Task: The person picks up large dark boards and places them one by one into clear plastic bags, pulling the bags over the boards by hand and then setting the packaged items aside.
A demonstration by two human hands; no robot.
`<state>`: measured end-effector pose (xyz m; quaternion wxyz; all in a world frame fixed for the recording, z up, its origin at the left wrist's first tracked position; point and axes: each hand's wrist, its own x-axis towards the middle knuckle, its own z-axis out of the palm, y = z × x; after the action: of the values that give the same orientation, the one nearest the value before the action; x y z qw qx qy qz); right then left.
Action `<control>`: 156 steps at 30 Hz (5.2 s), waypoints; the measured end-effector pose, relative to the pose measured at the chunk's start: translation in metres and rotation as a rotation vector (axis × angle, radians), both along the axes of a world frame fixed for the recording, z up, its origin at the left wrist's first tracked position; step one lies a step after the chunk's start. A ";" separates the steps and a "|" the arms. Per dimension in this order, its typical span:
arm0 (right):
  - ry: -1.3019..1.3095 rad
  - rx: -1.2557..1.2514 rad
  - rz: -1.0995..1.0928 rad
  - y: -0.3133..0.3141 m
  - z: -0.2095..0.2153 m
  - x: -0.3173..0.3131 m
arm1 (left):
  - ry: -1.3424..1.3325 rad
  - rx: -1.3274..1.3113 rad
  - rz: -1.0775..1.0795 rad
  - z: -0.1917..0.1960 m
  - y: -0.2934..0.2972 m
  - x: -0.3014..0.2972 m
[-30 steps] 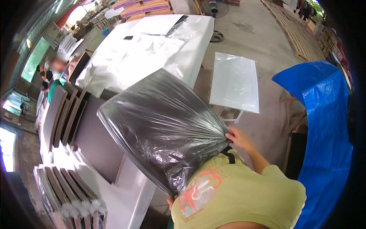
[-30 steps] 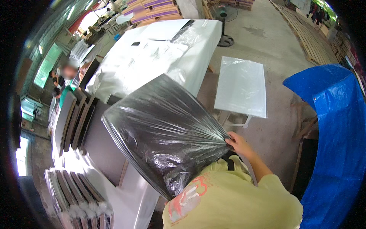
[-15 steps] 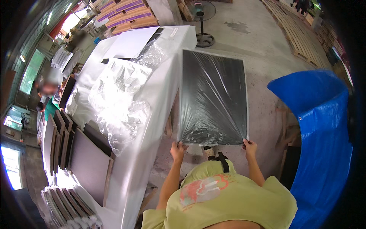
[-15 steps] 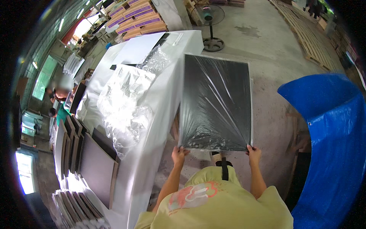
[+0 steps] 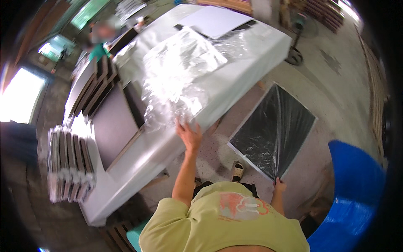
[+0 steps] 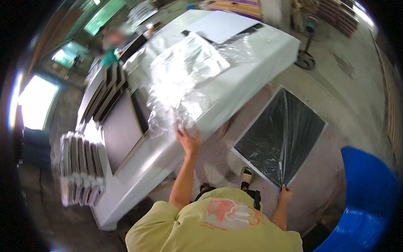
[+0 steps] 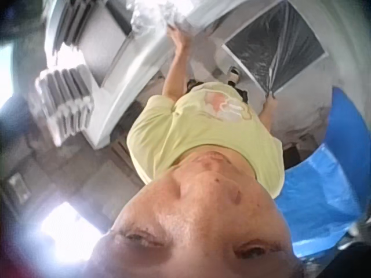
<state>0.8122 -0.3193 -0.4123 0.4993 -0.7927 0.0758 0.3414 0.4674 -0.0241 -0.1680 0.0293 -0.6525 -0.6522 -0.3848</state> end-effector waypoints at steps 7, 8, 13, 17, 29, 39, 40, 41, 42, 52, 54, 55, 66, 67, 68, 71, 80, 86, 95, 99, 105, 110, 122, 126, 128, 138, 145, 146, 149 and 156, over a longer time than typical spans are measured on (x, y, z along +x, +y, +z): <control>-0.574 -0.333 0.192 -0.004 0.019 0.018 | -0.182 -0.265 0.733 0.002 0.037 -0.145; -0.627 -0.325 0.228 0.001 0.020 0.025 | -0.235 -0.290 0.742 -0.008 0.036 -0.159; -0.755 0.160 0.610 0.093 0.102 -0.005 | -0.485 -0.132 0.377 0.007 0.002 -0.166; -0.972 0.680 1.307 0.191 0.269 -0.143 | -0.716 -0.322 0.138 0.076 -0.086 -0.114; -0.174 0.972 2.243 0.081 0.269 -0.470 | -0.930 -0.126 0.406 0.034 -0.305 -0.245; 0.060 0.696 1.798 0.054 0.315 -0.588 | -1.281 -0.057 0.204 0.079 -0.326 -0.377; 0.102 0.680 1.767 0.055 0.319 -0.588 | -1.341 -0.056 0.156 0.086 -0.322 -0.383; 0.130 0.671 1.719 0.060 0.324 -0.585 | -1.398 -0.059 0.085 0.089 -0.315 -0.388; 0.158 0.663 1.671 0.062 0.330 -0.585 | -1.374 -0.098 0.066 0.090 -0.313 -0.393; 0.474 0.889 1.289 0.082 0.347 -0.595 | -1.262 -0.275 -0.139 0.093 -0.306 -0.385; 0.402 0.946 1.213 0.076 0.355 -0.603 | -1.077 -0.380 -0.087 0.106 -0.307 -0.388; 0.345 0.931 1.257 0.075 0.355 -0.602 | -1.129 -0.278 -0.109 0.109 -0.302 -0.385; 0.153 1.083 1.243 0.078 0.356 -0.599 | -1.283 -0.263 -0.149 0.113 -0.278 -0.380; 0.211 1.067 1.260 0.080 0.353 -0.595 | -1.294 -0.220 -0.164 0.116 -0.277 -0.378; 0.279 1.047 1.281 0.077 0.364 -0.595 | -1.305 -0.177 -0.168 0.117 -0.277 -0.377; 0.319 1.002 1.295 0.079 0.373 -0.595 | -1.275 -0.174 -0.147 0.124 -0.276 -0.377; 0.491 0.960 1.246 0.090 0.382 -0.595 | -1.213 -0.193 -0.170 0.116 -0.262 -0.381; 0.296 0.941 1.311 0.108 0.367 -0.590 | -1.213 -0.165 -0.168 0.118 -0.252 -0.370; 0.907 0.903 1.230 0.134 0.375 -0.572 | -1.412 -0.357 -0.408 0.130 -0.243 -0.360; 0.826 0.979 1.354 0.171 0.391 -0.520 | -0.981 -0.702 -0.783 0.122 -0.265 -0.398; 0.658 1.078 1.071 0.237 0.394 -0.411 | -0.784 -0.801 -0.712 0.133 -0.317 -0.462; 0.966 0.903 1.327 0.203 0.387 -0.425 | -1.235 -0.072 -0.794 0.115 -0.334 -0.510; 0.773 0.996 1.157 0.155 0.414 -0.494 | -0.777 0.150 -0.570 0.044 -0.313 -0.470; 0.573 0.693 1.403 0.120 0.386 -0.476 | -1.949 0.446 -1.083 0.112 -0.306 -0.483; 0.277 0.755 1.077 0.159 0.400 -0.448 | -1.856 0.157 -1.088 0.108 -0.314 -0.460; 0.920 0.706 1.367 0.142 0.391 -0.468 | -1.820 0.683 -0.948 0.133 -0.314 -0.503; 0.912 1.001 1.017 0.181 0.387 -0.475 | -1.351 0.117 -0.732 0.107 -0.312 -0.429; 0.874 0.869 1.134 0.169 0.375 -0.479 | -1.311 0.090 -0.675 0.104 -0.306 -0.424; 0.884 1.080 1.057 0.199 0.389 -0.467 | -1.296 0.117 -0.527 0.097 -0.292 -0.403; 1.969 1.256 0.959 0.280 0.417 -0.461 | -1.362 0.256 -0.292 0.087 -0.293 -0.375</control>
<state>0.3508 -0.0388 0.0046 0.3473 0.2223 -0.0546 0.9094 0.0929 -0.3168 -0.0806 -0.3605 -0.3389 -0.3810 -0.7811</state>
